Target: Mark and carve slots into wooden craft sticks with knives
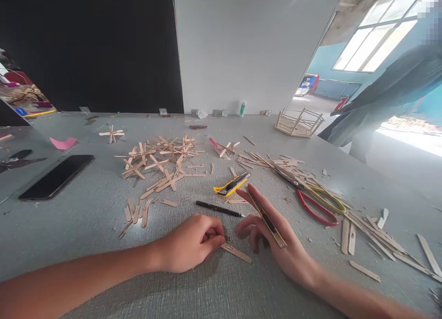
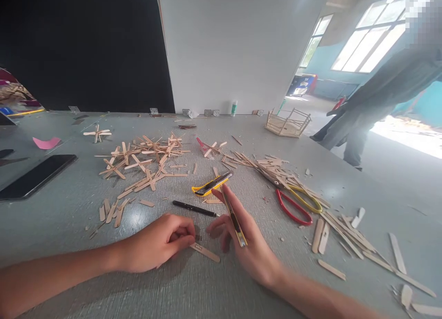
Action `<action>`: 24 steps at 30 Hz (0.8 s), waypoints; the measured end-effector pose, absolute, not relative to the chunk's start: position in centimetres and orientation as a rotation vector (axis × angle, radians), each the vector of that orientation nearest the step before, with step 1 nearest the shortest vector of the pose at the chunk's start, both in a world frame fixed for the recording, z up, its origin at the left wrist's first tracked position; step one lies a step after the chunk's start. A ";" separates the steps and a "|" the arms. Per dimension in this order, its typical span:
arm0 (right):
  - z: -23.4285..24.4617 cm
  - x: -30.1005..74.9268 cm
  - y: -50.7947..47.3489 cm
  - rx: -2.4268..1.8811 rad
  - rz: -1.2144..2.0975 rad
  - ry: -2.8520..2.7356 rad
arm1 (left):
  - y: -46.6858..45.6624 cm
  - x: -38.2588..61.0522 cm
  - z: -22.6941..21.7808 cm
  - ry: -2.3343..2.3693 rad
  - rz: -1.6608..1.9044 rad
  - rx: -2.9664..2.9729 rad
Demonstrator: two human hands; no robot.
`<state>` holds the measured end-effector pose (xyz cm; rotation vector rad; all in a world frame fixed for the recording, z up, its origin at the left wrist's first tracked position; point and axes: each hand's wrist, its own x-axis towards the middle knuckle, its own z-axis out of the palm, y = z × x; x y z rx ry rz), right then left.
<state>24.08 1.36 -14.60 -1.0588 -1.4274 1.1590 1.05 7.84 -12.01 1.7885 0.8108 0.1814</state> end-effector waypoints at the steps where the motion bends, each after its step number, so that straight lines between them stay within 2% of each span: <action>1: -14.7 24.2 1.4 -1.061 1.173 -1.428 | 7.8 1.0 -12.1 0.813 0.186 1.785; 9: -14.2 24.3 1.6 -1.199 1.210 -1.210 | 7.6 1.0 -12.2 0.844 0.203 1.706; 17: -14.2 24.3 2.1 -1.117 1.249 -0.952 | 7.4 0.8 -12.7 0.946 0.415 1.566; 24: -14.2 24.2 2.2 -1.268 1.157 -1.107 | 7.0 0.7 -13.1 0.965 0.600 1.465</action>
